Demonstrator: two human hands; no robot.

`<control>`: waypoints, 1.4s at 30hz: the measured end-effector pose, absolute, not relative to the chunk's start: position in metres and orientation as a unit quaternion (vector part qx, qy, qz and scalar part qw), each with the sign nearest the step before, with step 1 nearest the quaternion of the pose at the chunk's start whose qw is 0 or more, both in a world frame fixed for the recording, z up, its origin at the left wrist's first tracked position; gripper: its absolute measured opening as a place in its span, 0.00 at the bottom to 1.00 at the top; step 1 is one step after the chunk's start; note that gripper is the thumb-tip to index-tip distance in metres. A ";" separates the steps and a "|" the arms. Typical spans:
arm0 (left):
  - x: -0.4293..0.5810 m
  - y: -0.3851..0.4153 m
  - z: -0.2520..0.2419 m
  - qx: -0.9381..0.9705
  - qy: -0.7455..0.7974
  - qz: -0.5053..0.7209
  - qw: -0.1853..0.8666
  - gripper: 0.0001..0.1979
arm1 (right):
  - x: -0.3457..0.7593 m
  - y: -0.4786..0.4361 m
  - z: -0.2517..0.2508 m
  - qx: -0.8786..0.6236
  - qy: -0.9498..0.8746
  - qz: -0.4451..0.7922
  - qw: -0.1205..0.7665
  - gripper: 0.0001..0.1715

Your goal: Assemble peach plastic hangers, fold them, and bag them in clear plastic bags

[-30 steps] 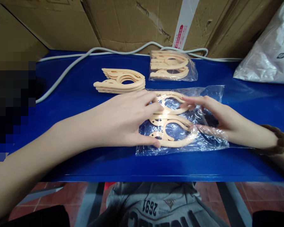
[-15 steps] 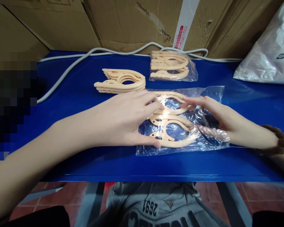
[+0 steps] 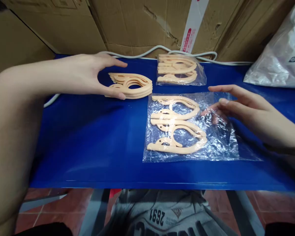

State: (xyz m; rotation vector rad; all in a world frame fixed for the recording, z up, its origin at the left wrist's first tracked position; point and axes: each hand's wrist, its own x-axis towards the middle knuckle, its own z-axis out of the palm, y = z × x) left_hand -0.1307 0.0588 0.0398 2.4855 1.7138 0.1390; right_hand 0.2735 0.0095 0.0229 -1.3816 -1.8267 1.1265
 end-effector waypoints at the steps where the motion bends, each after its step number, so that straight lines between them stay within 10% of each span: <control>1: -0.141 0.067 0.033 0.815 0.574 0.046 0.064 0.55 | 0.274 0.010 0.022 -0.524 -0.655 0.451 0.303 0.25; 23: -0.146 0.082 0.033 0.863 0.486 0.134 0.028 0.56 | 0.277 0.009 0.035 -0.517 -0.657 0.359 0.414 0.16; 32: -0.053 0.020 0.026 0.913 0.311 0.262 -0.030 0.35 | 0.273 -0.005 0.034 -0.463 -0.763 0.234 0.387 0.22; 42: -0.022 -0.004 0.012 0.908 0.296 0.295 0.004 0.39 | 0.269 -0.019 0.039 -0.452 -0.745 0.348 0.345 0.22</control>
